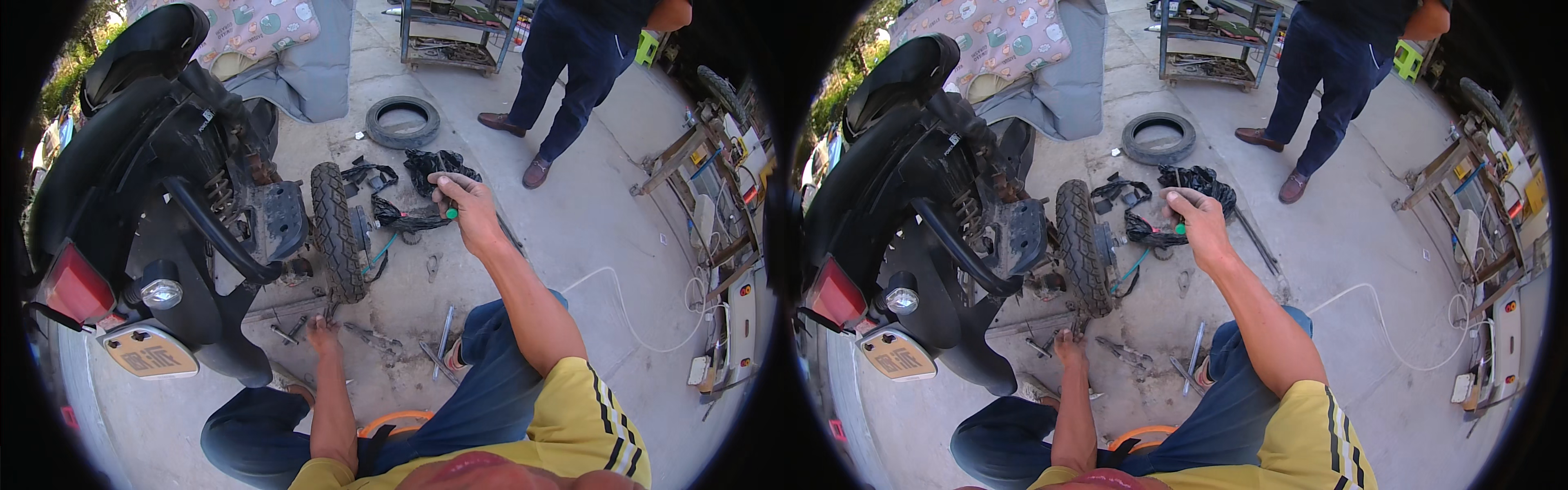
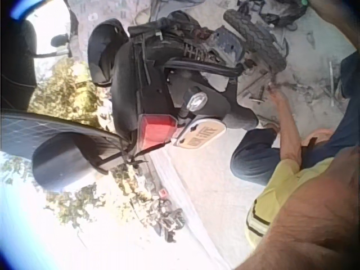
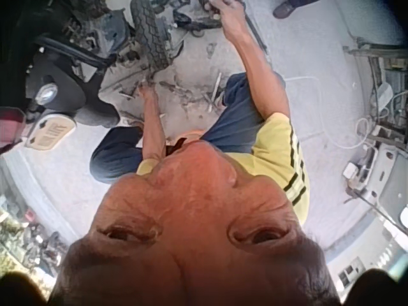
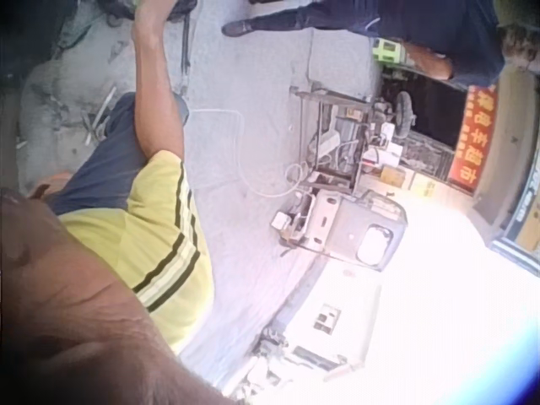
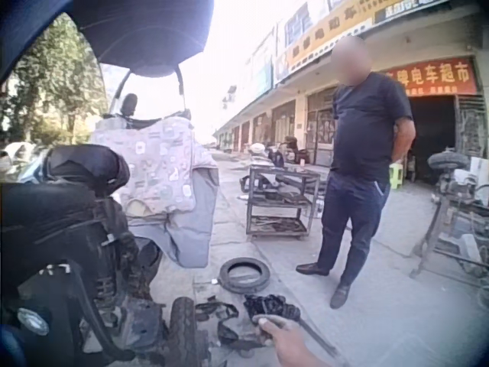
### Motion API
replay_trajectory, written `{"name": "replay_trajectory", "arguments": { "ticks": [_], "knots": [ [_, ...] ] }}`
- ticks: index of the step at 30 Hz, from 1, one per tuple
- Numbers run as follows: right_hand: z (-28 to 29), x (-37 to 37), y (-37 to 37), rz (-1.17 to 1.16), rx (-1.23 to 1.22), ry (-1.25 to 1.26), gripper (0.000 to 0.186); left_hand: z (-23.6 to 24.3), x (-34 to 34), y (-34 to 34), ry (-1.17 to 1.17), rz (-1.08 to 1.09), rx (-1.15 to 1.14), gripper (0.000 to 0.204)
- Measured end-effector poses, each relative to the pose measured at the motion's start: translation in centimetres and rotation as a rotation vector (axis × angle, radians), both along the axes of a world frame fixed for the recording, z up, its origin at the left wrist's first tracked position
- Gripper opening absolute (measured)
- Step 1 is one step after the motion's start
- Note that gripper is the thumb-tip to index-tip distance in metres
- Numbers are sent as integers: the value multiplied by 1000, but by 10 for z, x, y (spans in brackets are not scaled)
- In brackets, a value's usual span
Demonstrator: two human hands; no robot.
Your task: The person sits on the ground and works on a scooter tire, using a tire lever to pry the tire bead and a wrench to tighten bolts on the wheel hub. The person handles the tire, lever, and wrench to adjust and secure the wheel assembly.
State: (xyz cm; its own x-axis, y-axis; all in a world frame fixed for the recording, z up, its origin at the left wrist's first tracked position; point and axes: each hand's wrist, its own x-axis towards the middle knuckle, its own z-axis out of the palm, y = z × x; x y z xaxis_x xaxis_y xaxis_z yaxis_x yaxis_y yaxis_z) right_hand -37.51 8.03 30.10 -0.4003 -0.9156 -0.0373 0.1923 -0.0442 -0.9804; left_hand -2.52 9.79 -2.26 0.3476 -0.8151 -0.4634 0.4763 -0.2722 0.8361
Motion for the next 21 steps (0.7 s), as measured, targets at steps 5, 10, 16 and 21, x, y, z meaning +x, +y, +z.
{"name": "replay_trajectory", "arguments": {
  "ticks": [5, 10, 16, 21],
  "knots": [
    [9, 12, 1, 32, -19, -8, 26, -4, -6, -4, -146, -49, -50, 12],
    [7, 18, -4, 141, 3, 32, 27, -12, 4, -6, -281, -182, 99, 30],
    [2, 20, -5, 201, -1, 160, 31, 7, -10, -4, -199, -144, 122, 27],
    [1, 14, -6, 277, -4, 485, 32, 6, -8, -4, -301, -97, -74, 14]
  ]
}}
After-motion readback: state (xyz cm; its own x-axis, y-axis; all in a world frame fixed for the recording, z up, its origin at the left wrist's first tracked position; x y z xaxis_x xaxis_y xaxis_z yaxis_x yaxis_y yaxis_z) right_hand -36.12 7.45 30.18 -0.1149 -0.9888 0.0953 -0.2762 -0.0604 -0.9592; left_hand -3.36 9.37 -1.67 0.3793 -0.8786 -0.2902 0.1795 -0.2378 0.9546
